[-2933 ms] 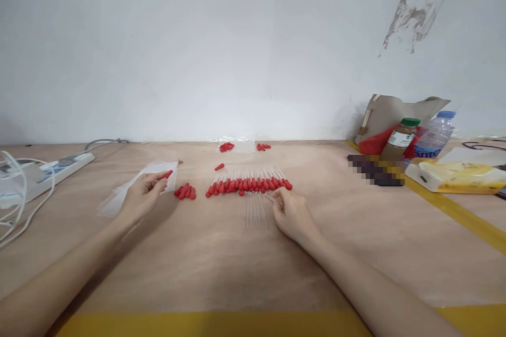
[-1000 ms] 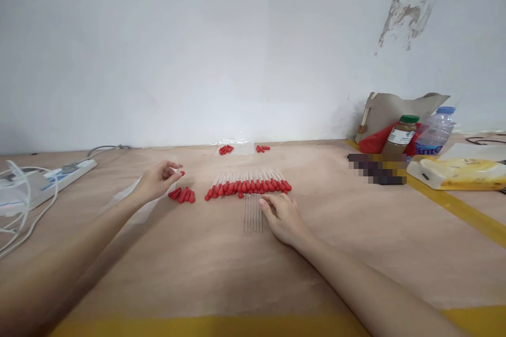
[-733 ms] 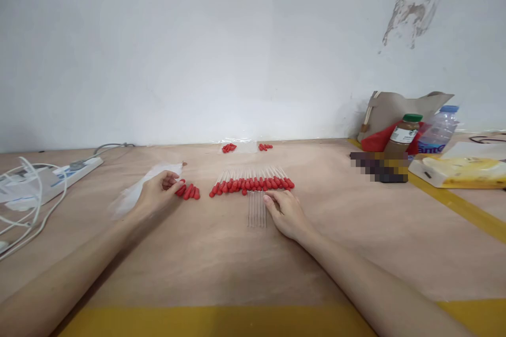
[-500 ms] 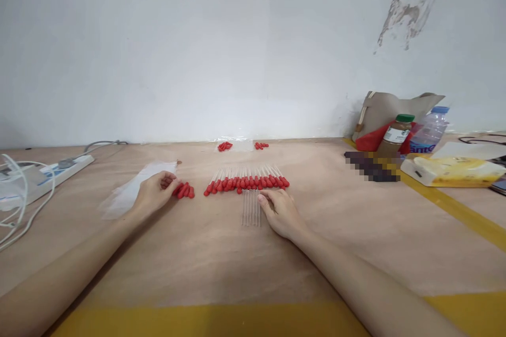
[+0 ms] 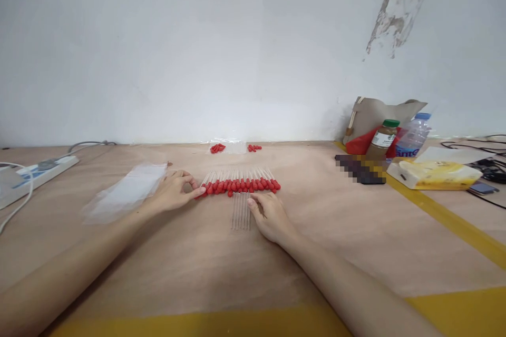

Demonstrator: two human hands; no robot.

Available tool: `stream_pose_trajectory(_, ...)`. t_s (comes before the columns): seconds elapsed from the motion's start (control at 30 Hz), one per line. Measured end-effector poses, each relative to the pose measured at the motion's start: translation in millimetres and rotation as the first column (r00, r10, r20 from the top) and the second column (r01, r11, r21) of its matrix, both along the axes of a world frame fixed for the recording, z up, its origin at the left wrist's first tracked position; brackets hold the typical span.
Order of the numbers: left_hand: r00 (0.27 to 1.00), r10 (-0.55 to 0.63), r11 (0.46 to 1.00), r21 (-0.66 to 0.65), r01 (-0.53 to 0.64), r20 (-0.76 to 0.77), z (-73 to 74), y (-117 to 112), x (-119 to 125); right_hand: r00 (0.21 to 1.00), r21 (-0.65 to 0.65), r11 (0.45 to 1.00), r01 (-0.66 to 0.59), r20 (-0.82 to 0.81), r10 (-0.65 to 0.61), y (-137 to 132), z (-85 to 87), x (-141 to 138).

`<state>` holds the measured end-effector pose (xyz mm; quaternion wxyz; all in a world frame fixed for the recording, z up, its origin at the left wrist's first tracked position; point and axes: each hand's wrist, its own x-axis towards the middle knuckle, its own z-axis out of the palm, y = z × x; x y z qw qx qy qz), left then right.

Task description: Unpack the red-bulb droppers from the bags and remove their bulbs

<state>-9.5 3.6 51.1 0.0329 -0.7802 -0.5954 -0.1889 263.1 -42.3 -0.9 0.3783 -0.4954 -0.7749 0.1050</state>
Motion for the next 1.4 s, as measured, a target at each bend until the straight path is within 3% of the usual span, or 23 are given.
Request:
stream_pose_trajectory(0.17, 1.000, 0.012, 1.000, -0.013, -0.012, 0.023, -6.1, 2.9, -1.3, 1.000, -0.004, 1.000, -0.002, -0.013, 0.002, -0.6, 0.9, -1.1)
stream_pose_trajectory(0.37, 0.971, 0.130, 0.981, 0.116, -0.155, 0.199, 13.4, -0.8, -6.8, 1.000, -0.043, 0.999, -0.010, 0.016, 0.011, 0.9, 0.2, -0.4)
stream_pose_trajectory(0.5, 0.966, -0.053, 0.969, 0.245, -0.011, 0.255, 16.3, -22.8, -4.7, 0.999, -0.080, 0.996, -0.030, 0.043, 0.033, 3.1, -2.3, 0.2)
stream_pose_trajectory(0.73, 0.926, -0.347, 0.927, 0.202, 0.315, 0.148, -24.3, -57.4, 7.1, 0.998, -0.134, 0.989, -0.062, 0.012, 0.064, 3.2, -3.0, 0.6)
stream_pose_trajectory(0.87, 0.908, -0.404, 0.902, 0.216, 0.374, 0.115, -33.8, -60.1, 8.5, 0.994, -0.162, 0.986, -0.050, -0.100, 0.034, 5.7, -6.2, 1.0)
stream_pose_trajectory(1.4, 0.842, -0.540, 0.767, 0.408, 0.495, -0.005, -31.8, -60.8, 9.9, 0.973, -0.203, 0.978, -0.054, -0.230, 0.006, 6.0, -2.5, 0.9)
